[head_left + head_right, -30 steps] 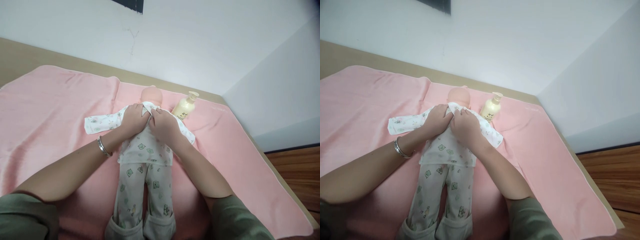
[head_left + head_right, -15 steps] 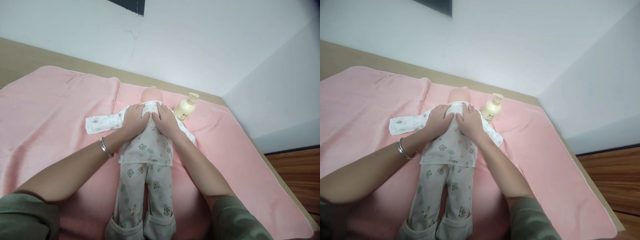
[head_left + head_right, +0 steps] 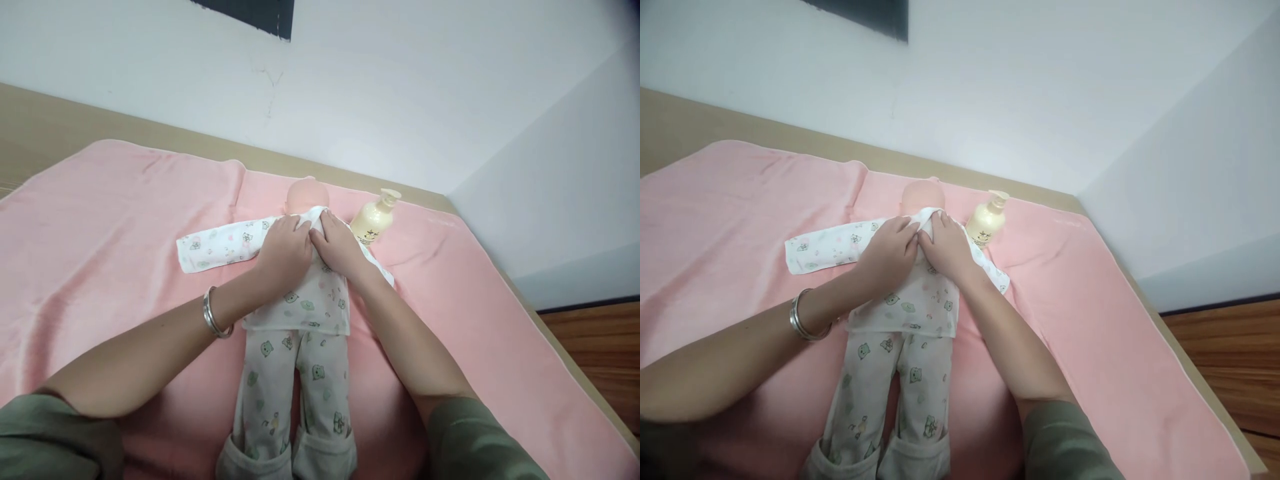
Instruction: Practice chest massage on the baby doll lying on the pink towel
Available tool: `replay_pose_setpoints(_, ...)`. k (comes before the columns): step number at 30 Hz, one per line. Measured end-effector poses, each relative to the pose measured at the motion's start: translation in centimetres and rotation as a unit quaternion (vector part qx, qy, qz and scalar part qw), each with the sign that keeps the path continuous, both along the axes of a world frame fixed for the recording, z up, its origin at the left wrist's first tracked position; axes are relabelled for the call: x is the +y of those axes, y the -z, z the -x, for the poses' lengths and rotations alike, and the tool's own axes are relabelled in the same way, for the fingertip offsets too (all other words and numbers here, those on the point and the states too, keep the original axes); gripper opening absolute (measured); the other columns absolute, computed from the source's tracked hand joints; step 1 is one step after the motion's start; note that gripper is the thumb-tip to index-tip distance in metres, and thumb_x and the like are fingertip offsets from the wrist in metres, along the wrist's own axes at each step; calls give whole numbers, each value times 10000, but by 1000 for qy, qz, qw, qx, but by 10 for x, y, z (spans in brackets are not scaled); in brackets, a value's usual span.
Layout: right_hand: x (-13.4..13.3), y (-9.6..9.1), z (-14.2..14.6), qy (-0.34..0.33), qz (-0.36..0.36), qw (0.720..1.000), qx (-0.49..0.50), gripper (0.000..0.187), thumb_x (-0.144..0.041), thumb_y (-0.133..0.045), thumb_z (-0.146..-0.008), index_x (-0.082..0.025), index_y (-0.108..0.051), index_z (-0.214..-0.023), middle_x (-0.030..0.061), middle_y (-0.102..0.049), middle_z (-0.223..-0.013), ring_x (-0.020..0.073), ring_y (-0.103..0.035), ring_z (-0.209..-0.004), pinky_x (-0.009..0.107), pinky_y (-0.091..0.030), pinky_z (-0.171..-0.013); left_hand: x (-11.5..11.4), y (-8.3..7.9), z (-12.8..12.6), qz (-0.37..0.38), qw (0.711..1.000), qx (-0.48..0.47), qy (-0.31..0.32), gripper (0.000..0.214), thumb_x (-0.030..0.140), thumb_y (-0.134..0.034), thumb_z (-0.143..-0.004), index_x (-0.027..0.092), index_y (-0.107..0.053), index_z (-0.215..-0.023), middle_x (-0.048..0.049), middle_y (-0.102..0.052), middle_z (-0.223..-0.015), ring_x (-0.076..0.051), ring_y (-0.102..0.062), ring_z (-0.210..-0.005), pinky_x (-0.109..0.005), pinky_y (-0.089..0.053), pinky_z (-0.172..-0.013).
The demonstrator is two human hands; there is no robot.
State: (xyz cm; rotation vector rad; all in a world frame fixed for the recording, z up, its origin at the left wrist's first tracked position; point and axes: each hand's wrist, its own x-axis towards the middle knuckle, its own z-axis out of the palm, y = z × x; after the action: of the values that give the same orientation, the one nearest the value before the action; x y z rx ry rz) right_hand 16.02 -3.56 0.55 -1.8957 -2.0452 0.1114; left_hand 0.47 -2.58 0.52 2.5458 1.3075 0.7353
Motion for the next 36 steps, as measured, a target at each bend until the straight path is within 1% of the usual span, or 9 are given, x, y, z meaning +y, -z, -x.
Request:
replay_pose_setpoints(4,-16,-8,11,7,7,998,-70,484,-316,-296,-1051,-51,-542,-1373,240,-675,-1332,350,-638,-1208,496,-489,-1053,9,-5,3,48,998,-34,22,283,146,-383,-941,171,-664,-915,-135,-683,-1047,-275,-618,-1023,-422,-496,-950)
replay_pose_setpoints(7,-38,-13,29,21,-2,991,-130,521,-297,-312,-1057,-4,-508,-1440,274,-676,-1318,364,-626,-1237,484,-490,-1057,25,-6,7,106,993,-42,-16,251,210,-416,-945,183,-655,-874,-111,-700,-952,-264,-634,-956,-392,-499,-882)
replay_pose_setpoints(10,-48,-17,38,27,-9,989,-146,503,-278,-326,-1053,3,-551,-1405,273,-698,-1241,364,-629,-1208,467,-498,-1041,33,-6,8,139,988,-27,-59,287,295,-400,-981,180,-636,-865,-118,-702,-918,-264,-633,-876,-387,-485,-800)
replay_pose_setpoints(15,-22,-17,18,-10,24,998,-59,384,-288,-336,-1048,-116,-652,-1183,188,-710,-1225,327,-620,-1213,435,-488,-1043,16,-10,6,56,997,46,-21,271,189,-366,-967,148,-633,-945,-163,-685,-993,-294,-620,-950,-430,-485,-868)
replay_pose_setpoints(19,-5,-11,5,10,23,999,-40,421,-312,-297,-1072,-96,-614,-1244,195,-694,-1273,318,-622,-1204,438,-471,-1046,4,-15,4,34,998,57,23,267,137,-366,-941,161,-632,-932,-153,-663,-1023,-284,-615,-973,-419,-493,-873)
replay_pose_setpoints(25,-32,-13,29,11,-10,989,-148,424,-303,-303,-1076,-62,-637,-1175,210,-726,-1130,346,-658,-1113,440,-478,-996,23,-12,7,106,993,31,-35,242,266,-404,-972,191,-623,-900,-137,-688,-972,-305,-649,-936,-437,-504,-836)
replay_pose_setpoints(28,-35,-16,33,6,-22,989,-146,379,-258,-322,-1052,-91,-656,-1120,204,-728,-1085,332,-659,-1095,423,-486,-986,25,-7,6,66,996,44,-43,271,250,-378,-982,178,-625,-897,-159,-689,-951,-324,-641,-930,-454,-488,-832)
replay_pose_setpoints(31,-21,-14,22,-10,-9,996,-83,349,-234,-354,-1028,-113,-648,-1173,195,-720,-1220,322,-638,-1186,414,-479,-1033,13,-5,2,6,997,78,-3,281,161,-359,-969,160,-634,-910,-185,-681,-1002,-342,-619,-1009,-470,-462,-901)
replay_pose_setpoints(36,-2,-8,6,35,23,999,-25,433,-333,-318,-1066,-77,-577,-1300,214,-680,-1335,335,-634,-1220,442,-481,-1039,-1,-9,-1,-13,998,66,-3,304,151,-342,-979,155,-645,-1000,-179,-664,-1050,-322,-598,-991,-460,-461,-900)
